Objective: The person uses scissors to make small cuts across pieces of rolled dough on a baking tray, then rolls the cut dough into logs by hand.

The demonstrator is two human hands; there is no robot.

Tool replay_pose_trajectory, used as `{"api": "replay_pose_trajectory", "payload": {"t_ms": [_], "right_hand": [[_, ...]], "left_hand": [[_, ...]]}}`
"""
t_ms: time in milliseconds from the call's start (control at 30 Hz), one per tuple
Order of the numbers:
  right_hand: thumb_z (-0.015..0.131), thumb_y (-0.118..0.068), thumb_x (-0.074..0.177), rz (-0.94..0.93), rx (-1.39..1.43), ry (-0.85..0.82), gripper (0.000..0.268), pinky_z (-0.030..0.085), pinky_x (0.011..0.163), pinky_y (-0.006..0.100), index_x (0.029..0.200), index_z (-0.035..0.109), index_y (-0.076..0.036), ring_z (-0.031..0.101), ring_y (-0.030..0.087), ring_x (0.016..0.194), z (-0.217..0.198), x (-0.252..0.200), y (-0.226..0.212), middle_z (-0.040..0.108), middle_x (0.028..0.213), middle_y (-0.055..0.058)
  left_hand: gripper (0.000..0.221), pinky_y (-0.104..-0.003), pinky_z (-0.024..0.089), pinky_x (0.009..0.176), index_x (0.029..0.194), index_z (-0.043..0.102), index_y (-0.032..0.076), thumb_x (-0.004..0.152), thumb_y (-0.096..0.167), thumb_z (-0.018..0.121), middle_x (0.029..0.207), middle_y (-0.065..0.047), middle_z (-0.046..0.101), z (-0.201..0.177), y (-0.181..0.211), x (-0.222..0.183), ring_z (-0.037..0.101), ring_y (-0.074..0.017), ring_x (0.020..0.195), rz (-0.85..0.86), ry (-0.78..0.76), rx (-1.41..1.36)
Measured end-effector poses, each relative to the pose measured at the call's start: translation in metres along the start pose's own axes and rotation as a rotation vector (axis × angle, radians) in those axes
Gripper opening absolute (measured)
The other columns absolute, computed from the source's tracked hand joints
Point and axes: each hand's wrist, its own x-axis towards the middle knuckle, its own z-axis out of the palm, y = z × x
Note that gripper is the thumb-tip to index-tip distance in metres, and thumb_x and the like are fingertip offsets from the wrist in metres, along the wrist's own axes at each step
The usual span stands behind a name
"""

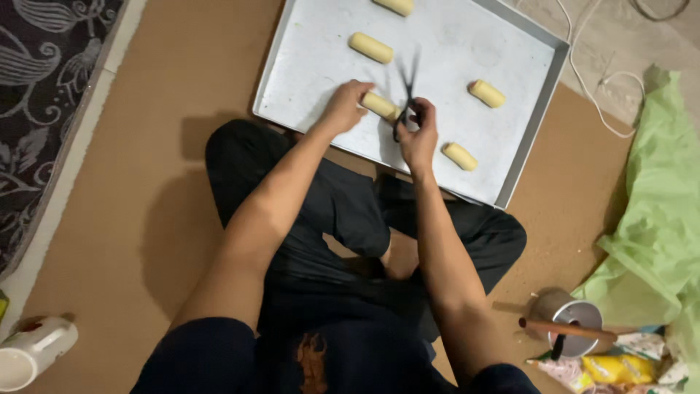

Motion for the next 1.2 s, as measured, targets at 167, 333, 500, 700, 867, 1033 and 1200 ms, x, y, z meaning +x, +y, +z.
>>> {"api": "replay_pose_trajectory", "payload": {"t_ms": [167,333,500,700,867,1033,1200], "right_hand": [[0.081,-0.003,0.084,0.015,-0.029,-0.135,0.050,0.057,0.097,0.044,0.127,0.060,-0.018,0.072,0.035,0.111,0.002,-0.006,-0.025,0.076,0.114,0.012],[0.089,-0.014,0.085,0.063,-0.006,-0.192,0.048,0.058,0.075,0.026,0.124,0.062,-0.020,0.066,0.016,0.088,-0.016,0.005,-0.005,0.072,0.095,0.001],[0.095,-0.014,0.082,0.002,-0.099,-0.171,0.059,0.058,0.067,0.034,0.127,0.057,-0.016,0.069,0.023,0.087,-0.058,0.006,-0.011,0.067,0.092,0.006],[0.089,-0.039,0.079,-0.124,-0.819,-0.508,0.053,0.049,0.073,0.048,0.125,0.070,-0.023,0.069,0.032,0.091,-0.115,0.005,-0.106,0.073,0.103,0.009],[0.087,-0.046,0.078,-0.183,-1.178,-0.654,0.059,0.053,0.072,0.050,0.132,0.070,-0.029,0.069,0.035,0.096,-0.106,0.020,-0.132,0.069,0.108,0.011],[0.087,-0.052,0.079,-0.286,-1.371,-0.734,0.062,0.055,0.063,0.050,0.133,0.071,-0.027,0.072,0.039,0.087,-0.070,0.034,-0.131,0.071,0.104,0.013],[0.086,-0.059,0.077,-0.333,-1.573,-0.806,0.042,0.056,0.068,0.040,0.102,0.077,-0.026,0.076,0.032,0.087,-0.045,0.048,-0.118,0.077,0.092,0.005]], "left_hand": [[0.038,-0.048,0.055,0.090,0.115,0.071,0.007,0.080,-0.006,0.079,0.102,-0.017,0.063,-0.010,0.026,-0.010,0.067,-0.0461,0.098,0.122,-0.046,0.010],[0.039,-0.045,0.056,0.093,0.119,0.073,0.007,0.082,-0.004,0.080,0.100,-0.016,0.066,-0.014,0.045,-0.015,0.071,-0.0392,0.099,0.011,-0.083,-0.025],[0.040,-0.050,0.057,0.098,0.139,0.064,0.015,0.099,0.013,0.065,0.102,-0.010,0.079,0.006,-0.008,-0.004,0.074,-0.0343,0.109,-0.296,0.027,0.076],[0.036,-0.037,0.061,0.077,0.137,0.064,0.018,0.103,0.010,0.057,0.120,-0.006,0.075,-0.033,0.066,-0.008,0.071,-0.0205,0.104,-0.630,-0.128,-0.175],[0.021,-0.034,0.062,0.081,0.114,0.074,0.015,0.095,0.011,0.065,0.099,-0.002,0.080,-0.016,0.038,-0.003,0.075,-0.0161,0.095,-0.538,-0.037,-0.177],[0.018,-0.027,0.063,0.080,0.089,0.083,0.018,0.089,0.007,0.069,0.090,0.002,0.081,-0.011,0.030,0.001,0.077,-0.0105,0.086,-0.467,0.001,-0.167],[0.011,-0.025,0.064,0.080,0.088,0.084,0.019,0.081,0.010,0.082,0.086,0.001,0.081,-0.014,0.036,0.001,0.077,-0.0085,0.084,-0.521,-0.026,-0.189]]}}
